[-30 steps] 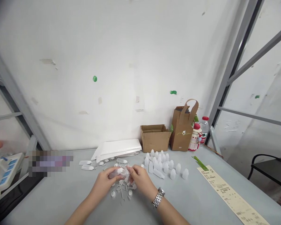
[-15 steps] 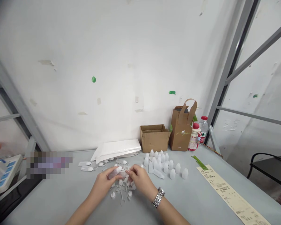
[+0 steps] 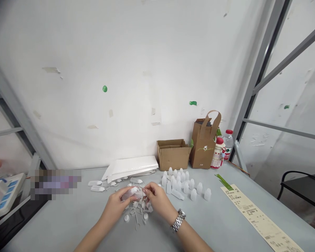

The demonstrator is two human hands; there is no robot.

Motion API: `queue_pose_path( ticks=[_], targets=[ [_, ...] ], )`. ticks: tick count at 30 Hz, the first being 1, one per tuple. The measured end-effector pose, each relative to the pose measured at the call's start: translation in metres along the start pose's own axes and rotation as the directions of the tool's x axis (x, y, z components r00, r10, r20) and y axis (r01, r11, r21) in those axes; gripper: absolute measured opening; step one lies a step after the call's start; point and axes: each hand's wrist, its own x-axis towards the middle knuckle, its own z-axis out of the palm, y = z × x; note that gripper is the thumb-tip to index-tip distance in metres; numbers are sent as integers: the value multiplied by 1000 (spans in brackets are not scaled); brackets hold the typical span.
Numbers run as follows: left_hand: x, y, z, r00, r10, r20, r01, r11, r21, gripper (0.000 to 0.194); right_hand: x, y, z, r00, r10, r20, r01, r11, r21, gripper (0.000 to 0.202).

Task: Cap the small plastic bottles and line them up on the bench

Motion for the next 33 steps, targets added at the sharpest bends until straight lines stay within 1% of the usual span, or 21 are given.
queue_pose_path(
  ticks=[2,6,9,11,15,17,19,22,24,26,29,33],
  targets=[
    [0,0,0,1000,14,-7,-14,1000,1,23,0,-1,0,1000,14,1,-14,1000,-3,32],
    [-1,-1,1,999,30,-20,-30,999,18,24,-1,3,2,995,91,51,-89,995,-41,39],
    [-1,-2,3,1000,6,2,-6,1000,23,22,-1,4,3,998,64,0,-64,998,-24,33],
    [0,-3,5,998,-44,50,46,998,-37,23,-2,3,3,999,21,-48,-22,1000,-13,30],
    [2,-4,7,971,-146,189,194,944,-269,29,-3,0,3,993,-40,-108,39,999,-12,29],
    [3,-2,8,964,-154,218,216,929,-300,30,-3,0,3,990,-63,-130,63,998,-9,29],
    [3,-1,7,970,-144,198,191,950,-246,27,-4,0,4,986,-79,-150,80,997,-2,30],
    [2,1,5,987,-123,100,134,985,-109,24,-5,0,6,981,-93,-173,97,995,15,31],
    [2,1,5,995,-92,32,94,993,-70,21,-5,-2,7,976,-100,-194,108,993,35,34],
    [2,-1,5,999,-44,-7,43,995,-85,20,-5,-4,7,971,-92,-222,109,992,66,38],
    [1,-2,6,1000,1,-31,-5,992,-128,20,-4,-7,7,961,-63,-268,99,988,122,43],
    [-1,3,7,999,-18,-35,13,992,-128,18,-5,-7,9,949,-38,-314,101,977,188,45]
  ],
)
